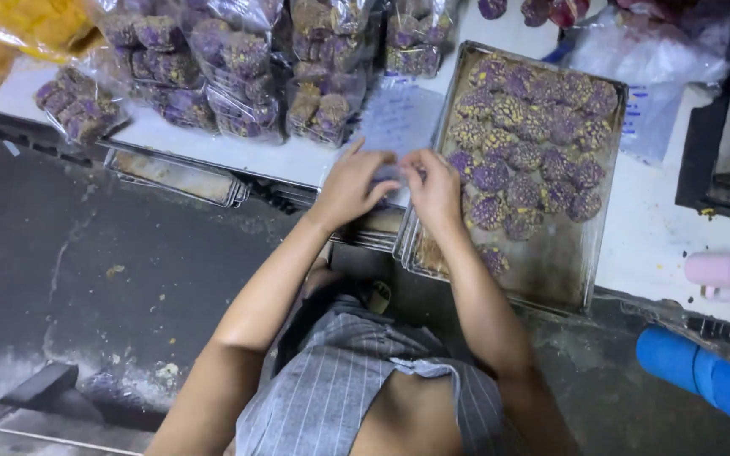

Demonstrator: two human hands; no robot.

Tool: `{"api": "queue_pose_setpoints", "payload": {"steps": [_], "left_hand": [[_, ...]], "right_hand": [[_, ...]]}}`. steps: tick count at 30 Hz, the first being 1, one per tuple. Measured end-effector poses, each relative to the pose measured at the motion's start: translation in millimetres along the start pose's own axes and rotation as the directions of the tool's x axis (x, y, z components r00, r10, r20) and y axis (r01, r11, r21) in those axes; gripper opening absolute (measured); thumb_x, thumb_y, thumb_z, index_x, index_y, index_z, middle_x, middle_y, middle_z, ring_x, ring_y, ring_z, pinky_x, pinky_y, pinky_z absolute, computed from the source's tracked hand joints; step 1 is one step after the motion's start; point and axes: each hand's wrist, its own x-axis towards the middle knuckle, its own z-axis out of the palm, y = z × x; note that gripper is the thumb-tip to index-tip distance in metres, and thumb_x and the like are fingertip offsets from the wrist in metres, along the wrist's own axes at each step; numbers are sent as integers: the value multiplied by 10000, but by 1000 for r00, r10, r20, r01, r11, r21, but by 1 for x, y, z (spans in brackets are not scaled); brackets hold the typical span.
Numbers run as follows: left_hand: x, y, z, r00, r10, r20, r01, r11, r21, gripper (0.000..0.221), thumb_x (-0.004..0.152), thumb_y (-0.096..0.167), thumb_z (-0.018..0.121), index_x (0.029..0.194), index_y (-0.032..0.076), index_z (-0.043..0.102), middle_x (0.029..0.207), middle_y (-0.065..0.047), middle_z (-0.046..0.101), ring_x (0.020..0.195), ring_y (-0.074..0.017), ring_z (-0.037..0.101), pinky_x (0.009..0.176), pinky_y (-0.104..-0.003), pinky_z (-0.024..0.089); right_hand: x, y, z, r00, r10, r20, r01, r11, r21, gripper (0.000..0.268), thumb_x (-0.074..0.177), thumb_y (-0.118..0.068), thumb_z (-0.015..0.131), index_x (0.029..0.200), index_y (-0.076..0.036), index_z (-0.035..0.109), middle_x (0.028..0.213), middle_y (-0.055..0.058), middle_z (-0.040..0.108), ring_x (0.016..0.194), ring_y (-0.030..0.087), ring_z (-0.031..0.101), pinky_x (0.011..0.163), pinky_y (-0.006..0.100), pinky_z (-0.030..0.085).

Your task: Packing purple cookies from a tray into individual plastic bags

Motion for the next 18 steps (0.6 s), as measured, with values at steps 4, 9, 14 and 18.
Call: {"api": "queue_pose_setpoints", "payload": {"steps": [4,9,14,18], "left_hand": [[-61,42,-10,953,167,-253,-210,965,-156,273,893,-6,641,1079,139,778,1073,-54,770,1025,-265,734,1066,-482,503],[-101,109,-8,960,64,-272,-163,919,-360,314,886,-75,617,994,141,819,1027,-85,799,836,-360,741,832,-508,592],[-111,131,-2,975,-201,-99,106,803,-587,164,885,17,702,919,123,822,870,-84,797,815,-287,767,773,-425,601],[-103,142,2,977,-214,-23,164,809,-564,120,926,74,685,923,134,789,854,-77,787,808,-334,749,754,-438,589]], "right_hand": [[-69,-48,-41,999,46,30,-51,977,209,52,882,-192,805,896,-235,779,830,-24,773,871,213,748,828,342,564],[-134,-61,-57,980,144,137,-183,923,339,144,866,-136,813,995,-157,752,870,69,802,840,231,777,774,355,603],[-175,-72,-61,918,215,332,-394,583,711,311,1007,-265,615,1238,-86,506,1129,149,771,718,91,675,641,235,599],[-199,-23,-46,896,221,386,-444,505,741,131,1053,-149,537,1121,-37,541,1036,151,740,325,69,528,305,133,441]]}}
